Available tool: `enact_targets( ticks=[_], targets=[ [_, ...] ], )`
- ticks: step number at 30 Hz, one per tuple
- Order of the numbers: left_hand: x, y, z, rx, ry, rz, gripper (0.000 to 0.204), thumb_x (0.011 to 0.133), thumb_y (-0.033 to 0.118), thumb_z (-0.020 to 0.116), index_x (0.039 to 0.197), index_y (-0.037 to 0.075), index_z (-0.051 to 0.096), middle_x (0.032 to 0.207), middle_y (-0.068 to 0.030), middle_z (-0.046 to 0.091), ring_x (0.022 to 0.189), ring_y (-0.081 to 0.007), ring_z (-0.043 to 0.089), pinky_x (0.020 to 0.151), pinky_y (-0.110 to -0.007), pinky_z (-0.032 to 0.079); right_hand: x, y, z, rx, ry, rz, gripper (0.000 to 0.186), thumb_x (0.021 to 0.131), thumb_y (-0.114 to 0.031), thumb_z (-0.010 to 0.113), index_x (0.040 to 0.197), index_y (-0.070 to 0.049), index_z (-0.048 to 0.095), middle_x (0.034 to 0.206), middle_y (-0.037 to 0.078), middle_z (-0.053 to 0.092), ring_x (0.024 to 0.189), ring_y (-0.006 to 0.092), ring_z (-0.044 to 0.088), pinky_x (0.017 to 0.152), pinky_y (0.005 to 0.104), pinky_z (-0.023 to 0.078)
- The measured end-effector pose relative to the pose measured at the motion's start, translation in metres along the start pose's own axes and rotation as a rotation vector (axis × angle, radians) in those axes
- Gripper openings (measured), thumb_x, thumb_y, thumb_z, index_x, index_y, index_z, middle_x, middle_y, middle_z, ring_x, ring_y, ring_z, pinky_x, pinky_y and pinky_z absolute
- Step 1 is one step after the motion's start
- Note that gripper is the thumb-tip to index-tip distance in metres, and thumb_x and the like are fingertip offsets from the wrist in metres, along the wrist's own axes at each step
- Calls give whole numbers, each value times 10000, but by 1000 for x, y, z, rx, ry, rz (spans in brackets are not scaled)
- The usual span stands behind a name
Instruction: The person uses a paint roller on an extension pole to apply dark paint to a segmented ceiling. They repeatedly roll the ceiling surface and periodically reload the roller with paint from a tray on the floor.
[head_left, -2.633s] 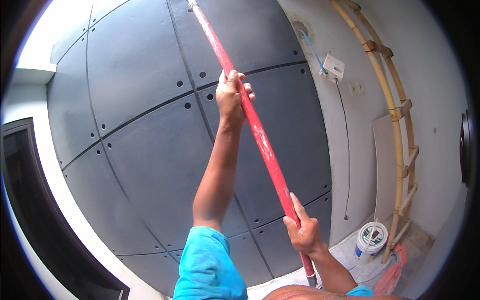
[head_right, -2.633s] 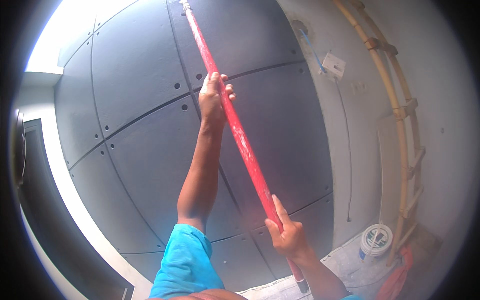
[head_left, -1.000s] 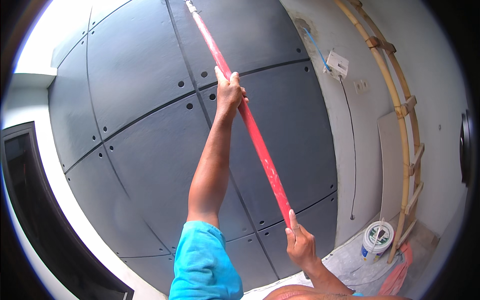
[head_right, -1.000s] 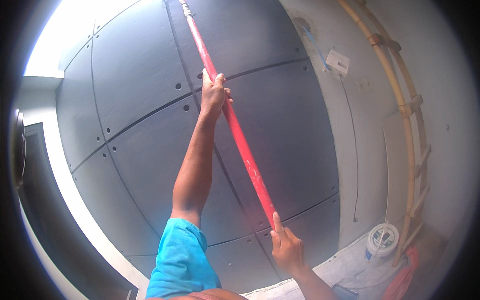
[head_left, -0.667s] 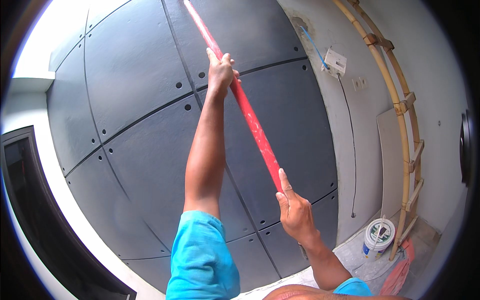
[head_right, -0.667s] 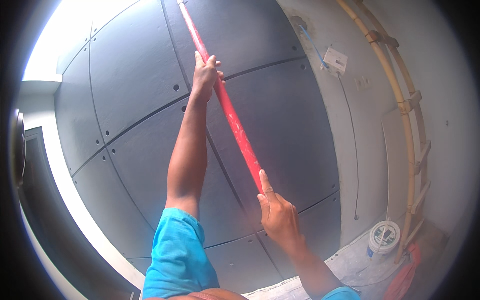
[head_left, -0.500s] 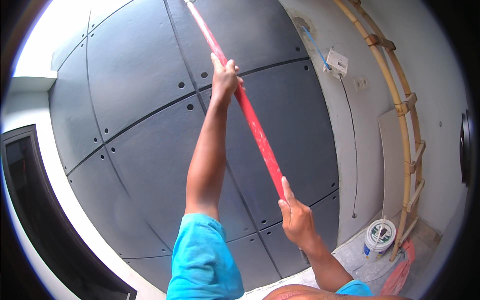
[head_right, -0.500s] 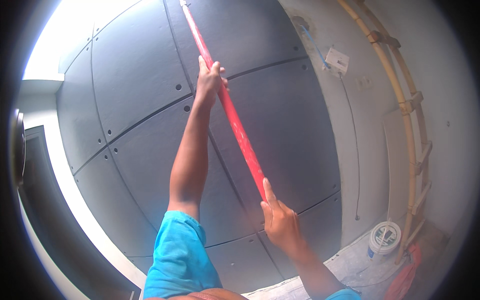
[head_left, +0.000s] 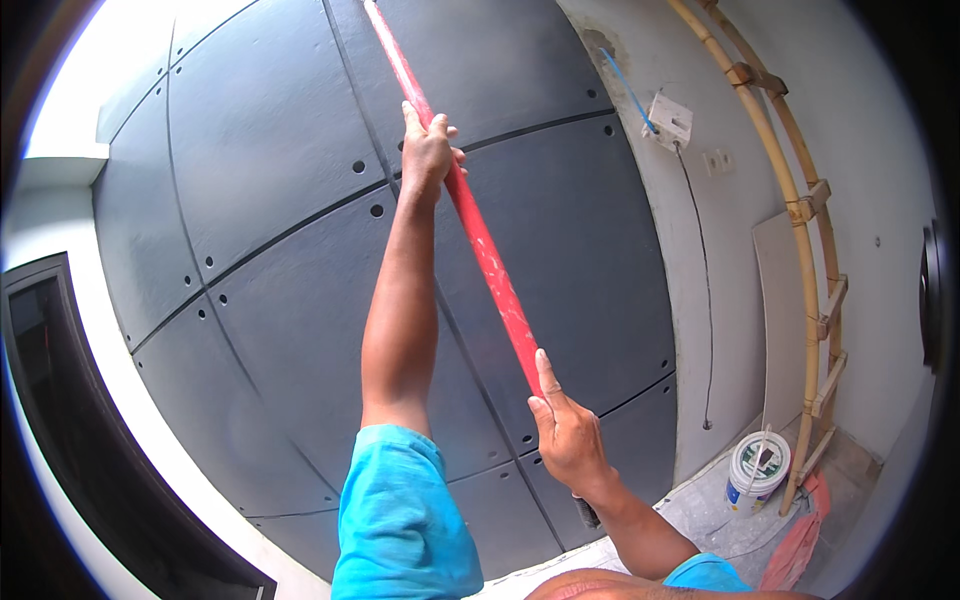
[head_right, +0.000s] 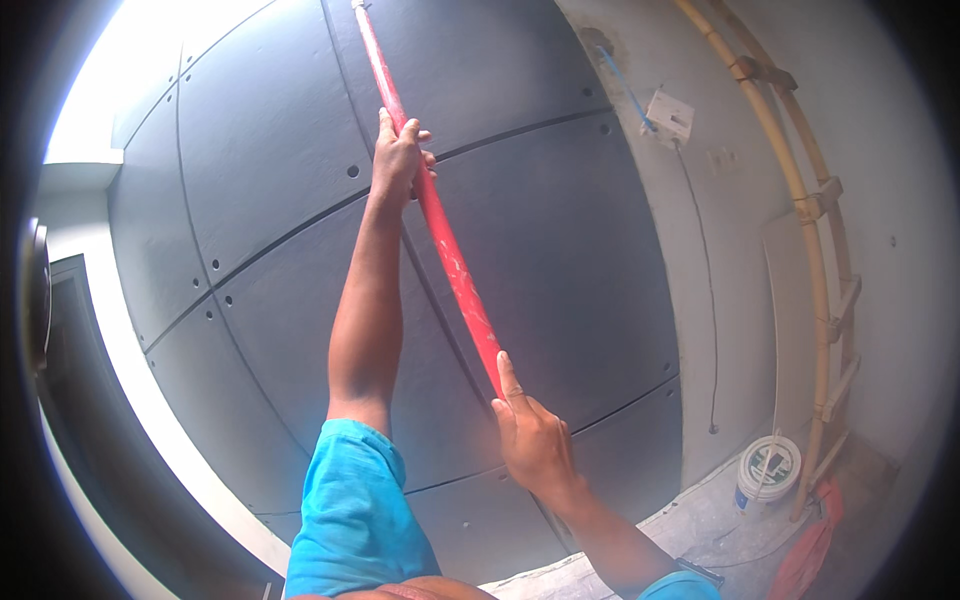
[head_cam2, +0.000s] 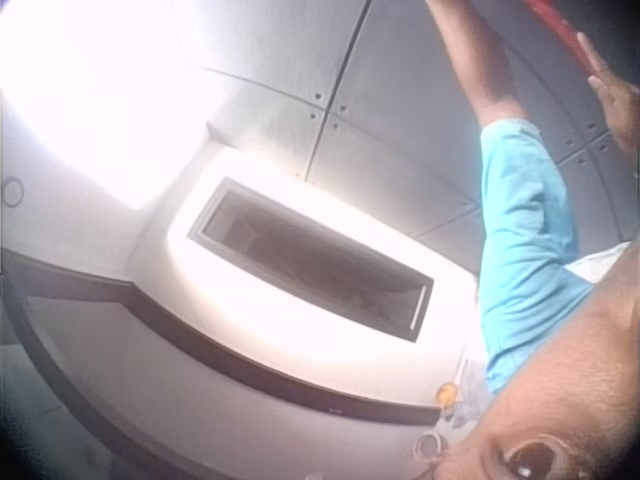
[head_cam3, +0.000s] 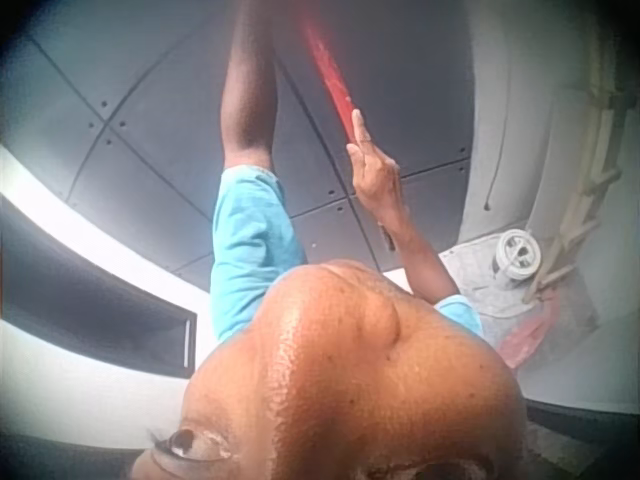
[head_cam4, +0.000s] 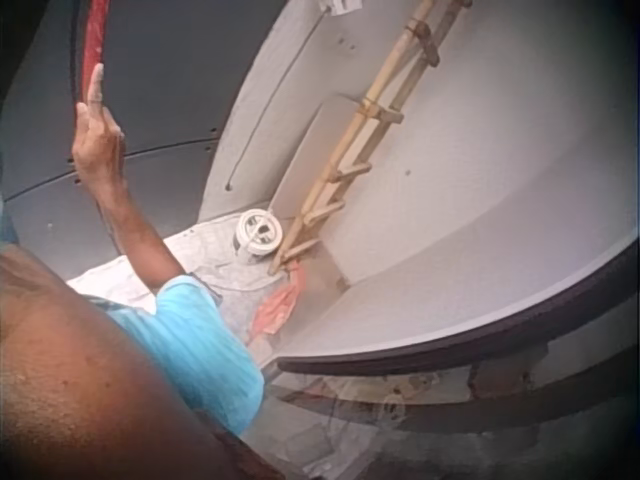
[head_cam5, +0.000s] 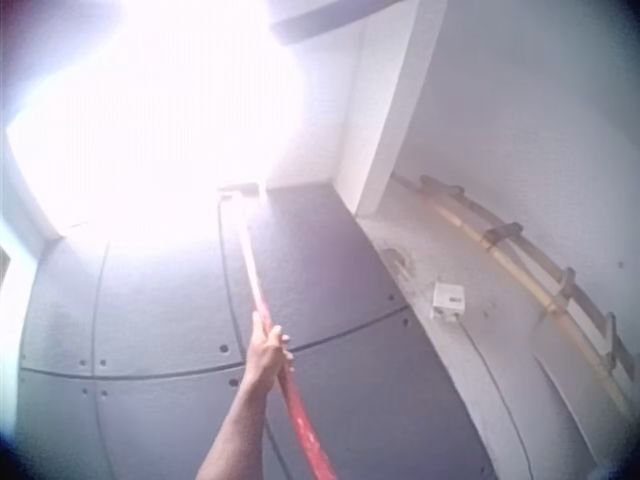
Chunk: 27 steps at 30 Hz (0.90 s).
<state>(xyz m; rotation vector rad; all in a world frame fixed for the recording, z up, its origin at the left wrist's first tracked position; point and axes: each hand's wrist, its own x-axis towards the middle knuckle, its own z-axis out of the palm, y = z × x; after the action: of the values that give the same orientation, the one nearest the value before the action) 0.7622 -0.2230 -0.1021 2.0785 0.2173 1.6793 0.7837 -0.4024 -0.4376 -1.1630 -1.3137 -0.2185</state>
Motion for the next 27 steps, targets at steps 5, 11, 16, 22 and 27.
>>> enact_targets(
  ticks=[5,11,16,22,27],
  targets=[
    [-62,-25,13,-55,-48,13,782,1026,181,468,1596,76,-58,943,-103,597,515,-143,572,420,-298,512,-55,33,8,17,78,-75,644,973,-112,600,1560,-124,335,841,177,678,738,369,703,630,435,547],
    [-159,-57,22,-88,-92,2,803,1021,181,464,1593,90,-93,875,-104,638,518,-174,621,492,-305,539,-153,77,12,-60,11,35,674,907,-81,664,1528,-119,405,907,181,703,700,333,699,591,383,553],
    [-233,-73,31,-87,-135,-89,837,1018,179,478,1581,71,-132,868,-101,639,563,-181,633,529,-310,545,-224,113,10,-102,22,41,652,881,-64,673,1494,-86,453,889,175,698,651,313,683,549,377,540],
    [-266,-79,39,-133,-220,-82,875,1028,195,489,1563,60,-190,1000,-97,581,584,-160,621,538,-299,545,-260,127,3,-99,68,0,690,868,-20,668,1511,-82,425,736,185,632,565,314,634,511,387,495],
    [-234,-66,35,-169,-160,-80,853,1012,177,501,1573,25,-123,887,-89,616,575,-167,627,529,-299,538,-228,110,2,-120,84,15,681,865,-38,680,1503,-95,449,711,127,619,550,260,614,495,359,482]
  ],
)
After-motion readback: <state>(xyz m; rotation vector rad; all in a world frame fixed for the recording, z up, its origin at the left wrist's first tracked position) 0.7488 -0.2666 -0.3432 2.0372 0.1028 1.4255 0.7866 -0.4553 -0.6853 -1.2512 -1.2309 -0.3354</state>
